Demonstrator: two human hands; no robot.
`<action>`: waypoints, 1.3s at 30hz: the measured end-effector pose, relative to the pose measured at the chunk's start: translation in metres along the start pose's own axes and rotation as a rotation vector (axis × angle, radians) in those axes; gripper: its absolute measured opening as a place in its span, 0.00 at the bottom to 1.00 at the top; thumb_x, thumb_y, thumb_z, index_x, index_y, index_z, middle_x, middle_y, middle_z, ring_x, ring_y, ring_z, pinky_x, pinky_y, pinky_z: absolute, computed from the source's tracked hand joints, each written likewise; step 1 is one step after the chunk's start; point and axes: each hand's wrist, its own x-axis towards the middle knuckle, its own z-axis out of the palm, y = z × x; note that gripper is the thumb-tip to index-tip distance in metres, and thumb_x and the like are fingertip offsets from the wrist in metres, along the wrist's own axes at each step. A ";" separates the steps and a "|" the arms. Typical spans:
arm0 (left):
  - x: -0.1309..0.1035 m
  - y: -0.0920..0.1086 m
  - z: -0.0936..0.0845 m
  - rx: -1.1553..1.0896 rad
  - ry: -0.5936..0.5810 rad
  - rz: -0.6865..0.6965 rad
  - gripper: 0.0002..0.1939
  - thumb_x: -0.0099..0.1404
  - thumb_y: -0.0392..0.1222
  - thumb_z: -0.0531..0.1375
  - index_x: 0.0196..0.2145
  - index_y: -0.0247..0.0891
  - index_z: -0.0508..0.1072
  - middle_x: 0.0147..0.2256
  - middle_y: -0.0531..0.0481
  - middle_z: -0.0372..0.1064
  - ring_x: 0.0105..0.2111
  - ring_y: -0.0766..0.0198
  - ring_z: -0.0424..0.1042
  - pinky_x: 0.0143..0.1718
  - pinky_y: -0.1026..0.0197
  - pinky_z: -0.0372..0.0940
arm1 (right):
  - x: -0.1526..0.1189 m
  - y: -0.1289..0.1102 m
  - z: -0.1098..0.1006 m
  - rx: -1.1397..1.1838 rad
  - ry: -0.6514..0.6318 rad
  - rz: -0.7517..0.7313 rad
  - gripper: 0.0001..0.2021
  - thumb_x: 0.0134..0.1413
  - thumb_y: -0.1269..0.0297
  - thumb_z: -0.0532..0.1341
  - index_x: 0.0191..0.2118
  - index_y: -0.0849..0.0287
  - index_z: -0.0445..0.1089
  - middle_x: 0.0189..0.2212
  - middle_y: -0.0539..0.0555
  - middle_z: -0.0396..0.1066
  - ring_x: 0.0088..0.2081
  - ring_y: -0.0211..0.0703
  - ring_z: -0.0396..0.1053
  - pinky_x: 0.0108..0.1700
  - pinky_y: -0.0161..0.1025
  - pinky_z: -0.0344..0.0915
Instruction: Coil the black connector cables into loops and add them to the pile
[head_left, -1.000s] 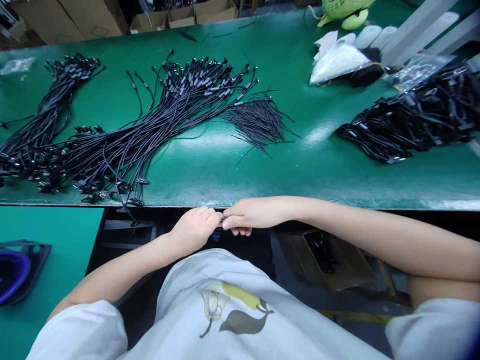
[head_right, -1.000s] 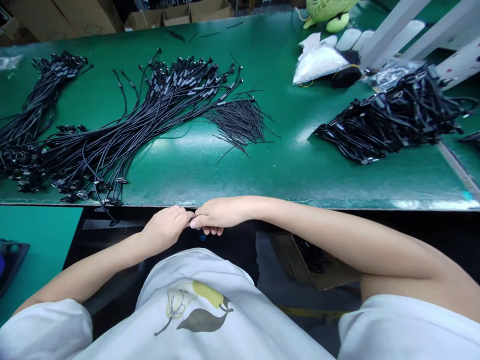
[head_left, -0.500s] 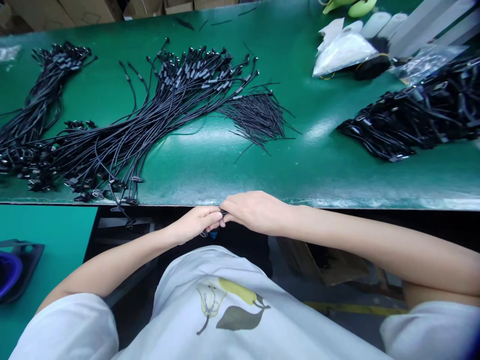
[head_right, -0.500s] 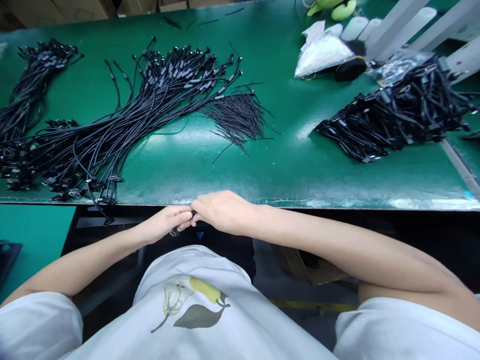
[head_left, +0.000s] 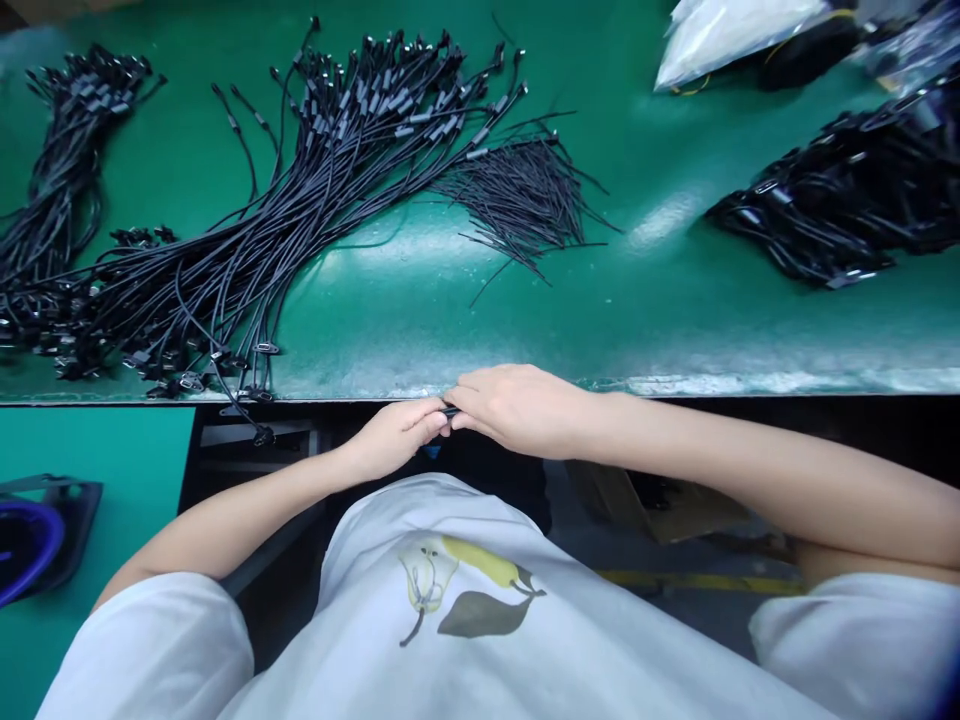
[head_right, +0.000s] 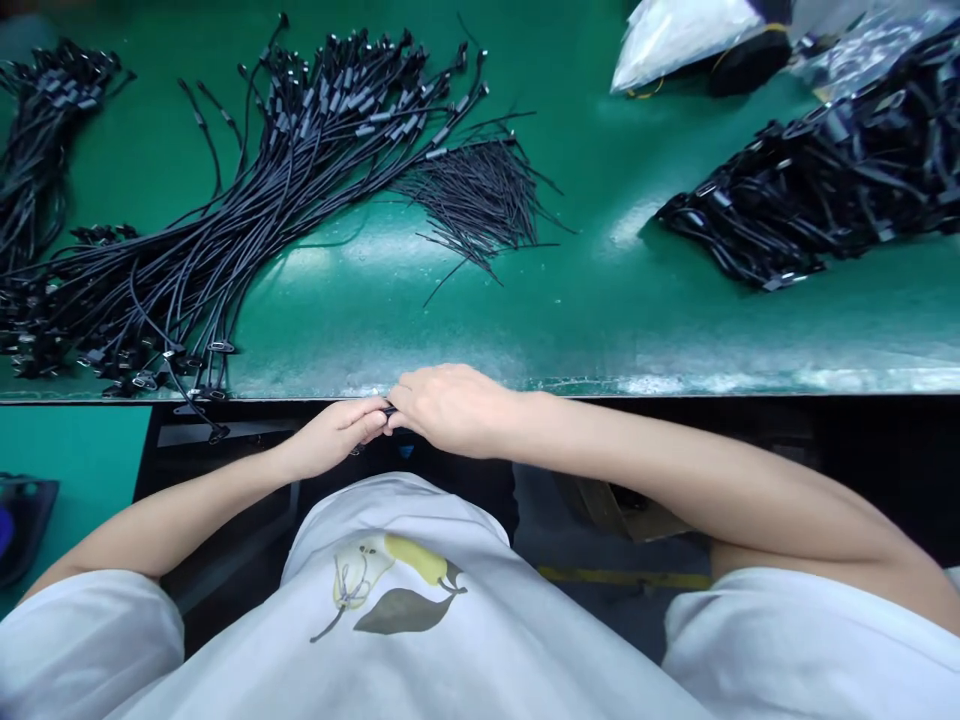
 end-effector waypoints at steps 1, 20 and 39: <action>0.001 0.000 0.000 0.193 0.062 0.068 0.16 0.71 0.47 0.46 0.34 0.36 0.68 0.28 0.51 0.64 0.30 0.62 0.62 0.36 0.58 0.59 | -0.001 -0.001 0.002 0.021 0.022 0.041 0.14 0.68 0.59 0.49 0.44 0.63 0.67 0.38 0.59 0.71 0.37 0.46 0.68 0.35 0.38 0.56; 0.030 0.002 -0.028 -0.067 0.289 -0.015 0.20 0.69 0.55 0.49 0.30 0.38 0.69 0.23 0.54 0.57 0.26 0.64 0.57 0.30 0.62 0.53 | 0.006 0.119 -0.059 0.148 0.610 0.328 0.17 0.68 0.64 0.46 0.50 0.61 0.69 0.49 0.58 0.70 0.49 0.43 0.66 0.51 0.40 0.60; 0.037 -0.006 -0.022 -0.627 0.453 0.068 0.21 0.63 0.59 0.58 0.30 0.35 0.69 0.22 0.55 0.54 0.25 0.67 0.53 0.29 0.62 0.50 | 0.021 0.197 -0.064 -0.290 0.898 0.812 0.16 0.65 0.66 0.46 0.42 0.63 0.69 0.45 0.64 0.66 0.45 0.51 0.63 0.47 0.44 0.59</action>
